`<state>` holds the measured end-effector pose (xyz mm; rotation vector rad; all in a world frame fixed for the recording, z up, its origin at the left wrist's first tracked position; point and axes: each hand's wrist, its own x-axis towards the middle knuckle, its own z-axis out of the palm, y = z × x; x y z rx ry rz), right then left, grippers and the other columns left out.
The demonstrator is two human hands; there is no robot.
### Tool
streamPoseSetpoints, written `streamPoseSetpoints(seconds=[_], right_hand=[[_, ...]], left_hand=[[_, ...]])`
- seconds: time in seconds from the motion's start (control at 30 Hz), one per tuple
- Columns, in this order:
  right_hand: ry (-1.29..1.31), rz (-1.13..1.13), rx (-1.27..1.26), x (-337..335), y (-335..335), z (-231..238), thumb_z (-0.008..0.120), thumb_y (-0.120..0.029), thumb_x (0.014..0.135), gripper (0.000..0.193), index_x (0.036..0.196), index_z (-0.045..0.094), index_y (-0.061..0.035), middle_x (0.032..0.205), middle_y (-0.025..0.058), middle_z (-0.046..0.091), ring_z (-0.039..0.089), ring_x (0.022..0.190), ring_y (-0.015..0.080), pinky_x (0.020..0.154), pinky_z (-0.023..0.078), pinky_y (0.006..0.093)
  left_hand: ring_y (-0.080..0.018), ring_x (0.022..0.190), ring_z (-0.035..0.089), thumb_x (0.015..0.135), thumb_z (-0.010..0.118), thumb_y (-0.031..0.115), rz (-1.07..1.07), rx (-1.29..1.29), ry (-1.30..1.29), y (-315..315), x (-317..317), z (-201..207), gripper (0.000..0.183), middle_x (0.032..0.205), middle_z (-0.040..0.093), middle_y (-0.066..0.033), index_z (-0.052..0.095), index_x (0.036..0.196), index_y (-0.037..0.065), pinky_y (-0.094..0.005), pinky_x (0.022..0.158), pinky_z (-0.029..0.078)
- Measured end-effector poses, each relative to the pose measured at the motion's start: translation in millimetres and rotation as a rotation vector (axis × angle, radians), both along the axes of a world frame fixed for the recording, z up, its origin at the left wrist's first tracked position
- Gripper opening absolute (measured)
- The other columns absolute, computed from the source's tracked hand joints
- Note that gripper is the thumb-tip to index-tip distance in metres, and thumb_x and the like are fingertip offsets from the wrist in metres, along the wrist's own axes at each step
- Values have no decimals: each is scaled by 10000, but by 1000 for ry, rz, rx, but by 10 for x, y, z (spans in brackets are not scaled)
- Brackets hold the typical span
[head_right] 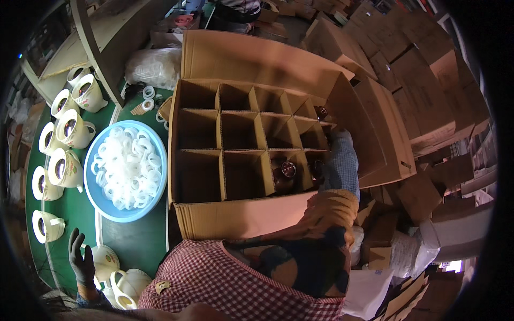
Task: The person inserts small circular inserts into the openings of white ceramic pitchers. They pick up each pitcher, place an insert inside, and set the pitcher on a green work surface. The person repeats this process for multiple pitchers.
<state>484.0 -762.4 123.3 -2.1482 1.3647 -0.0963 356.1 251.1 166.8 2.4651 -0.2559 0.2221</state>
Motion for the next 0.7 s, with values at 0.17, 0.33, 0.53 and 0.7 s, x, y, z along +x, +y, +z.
streamPoseSetpoints(seconds=[0.17, 0.33, 0.53, 0.7], right_hand=[[307, 110, -218, 318, 166, -423, 671, -378, 953, 511, 1386, 629, -111, 1199, 161, 722, 696, 1134, 282, 941, 549, 433], [390, 184, -436, 434, 179, -447, 675, -379, 953, 518, 1399, 616, -123, 1281, 165, 691, 679, 1185, 307, 963, 551, 442], [520, 348, -612, 684, 98, -74, 663, -404, 960, 508, 1390, 613, -139, 1411, 157, 622, 645, 1257, 330, 1010, 544, 456], [502, 524, -863, 692, 1650, 1489, 626, -414, 935, 437, 1290, 666, -163, 1434, 151, 583, 638, 1236, 386, 988, 546, 495]], left_hand=[[-395, 1328, 564, 857, 604, -59, 83, 110, 95, -470, -310, 192, 408, 1431, 581, -247, 638, 1262, -18, -448, 1124, 436], [-351, 1355, 547, 842, 610, -76, 134, -139, 202, -905, -274, 154, 416, 1436, 579, -229, 651, 1253, -23, -427, 1147, 413], [-373, 1223, 644, 801, 688, -35, 41, -167, 96, -1093, -252, -18, 391, 1348, 643, -229, 687, 1190, 2, -416, 1037, 507], [-346, 1229, 645, 822, 723, 32, 73, -300, 197, -1185, -366, 142, 404, 1348, 644, -217, 691, 1225, 13, -391, 1037, 508]])
